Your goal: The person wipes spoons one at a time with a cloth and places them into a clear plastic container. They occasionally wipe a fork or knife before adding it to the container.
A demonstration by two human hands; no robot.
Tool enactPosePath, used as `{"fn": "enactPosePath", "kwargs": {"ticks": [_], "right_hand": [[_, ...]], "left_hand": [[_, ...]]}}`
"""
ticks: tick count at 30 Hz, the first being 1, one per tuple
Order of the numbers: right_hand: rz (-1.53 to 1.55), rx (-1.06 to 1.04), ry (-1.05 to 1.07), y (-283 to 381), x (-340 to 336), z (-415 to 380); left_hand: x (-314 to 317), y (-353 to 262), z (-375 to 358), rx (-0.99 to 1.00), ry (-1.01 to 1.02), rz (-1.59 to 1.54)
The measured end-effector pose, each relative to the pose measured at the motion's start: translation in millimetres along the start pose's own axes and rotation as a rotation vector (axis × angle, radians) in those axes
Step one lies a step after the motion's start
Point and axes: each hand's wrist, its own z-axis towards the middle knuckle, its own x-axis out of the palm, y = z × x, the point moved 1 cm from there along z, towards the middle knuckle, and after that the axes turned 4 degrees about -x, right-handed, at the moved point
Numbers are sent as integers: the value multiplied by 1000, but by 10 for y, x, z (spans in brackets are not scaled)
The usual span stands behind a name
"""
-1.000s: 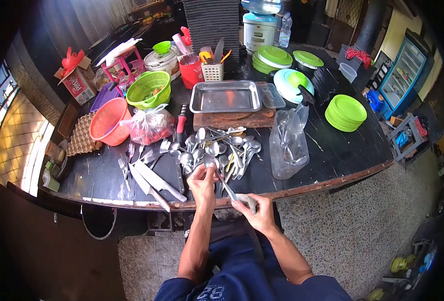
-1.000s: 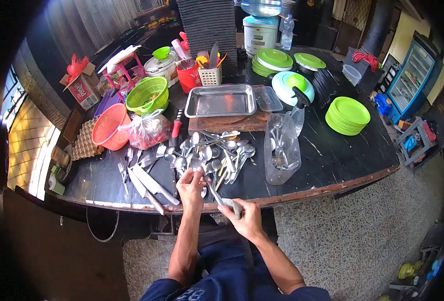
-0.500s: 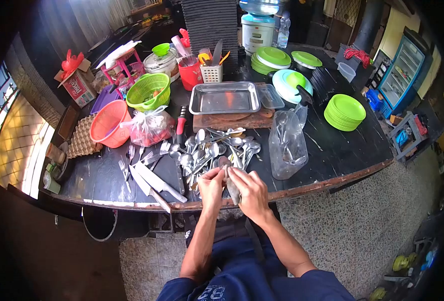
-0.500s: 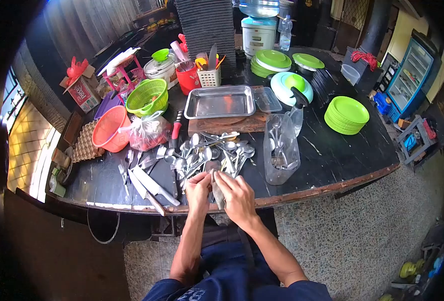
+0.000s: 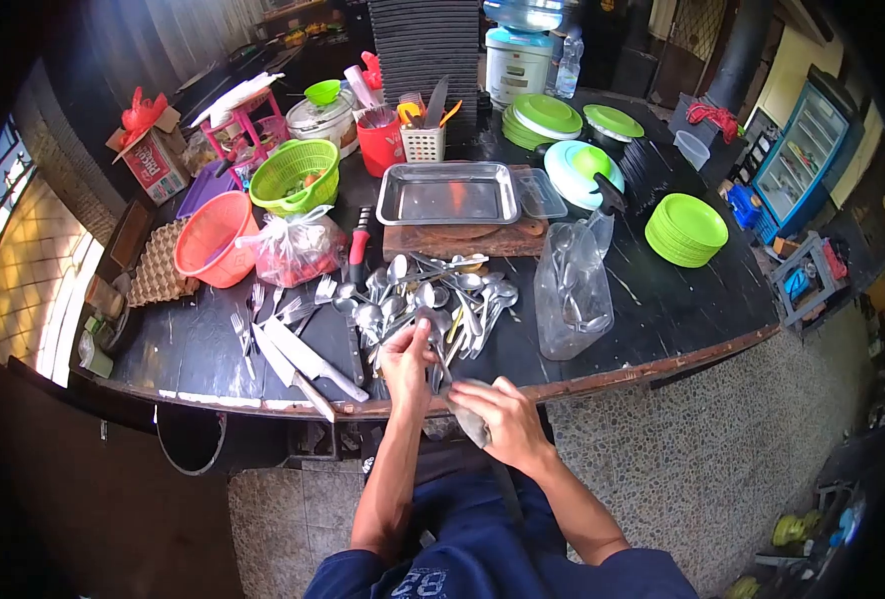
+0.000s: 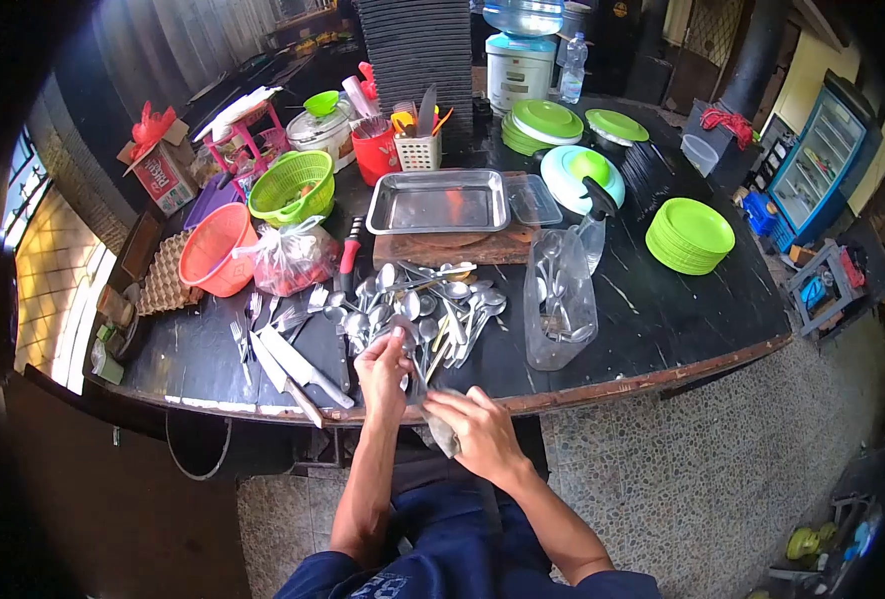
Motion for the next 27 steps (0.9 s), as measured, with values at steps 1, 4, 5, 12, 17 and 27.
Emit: {"fn": "enactPosePath", "kwargs": {"ticks": [1,4,5,12,17,27], "right_hand": [[107,41,43,-29,1,-20],[177,58,-162,-39,4,15],[133,49,-270,-46,8,47],[-184,-153,-297,-306,189,137],[-283,-155,-308,-539,257,77],[-133,50,-342,-305,93,313]], "left_hand": [[4,-29,46,73,9,69],[96,-99,-13,84,117,120],[136,-99,-70,16,146,130],[326,-83,-428,-303,213,18],[220,-29,-542,-48,482,441],[141,63,-503,99,383,621]]}}
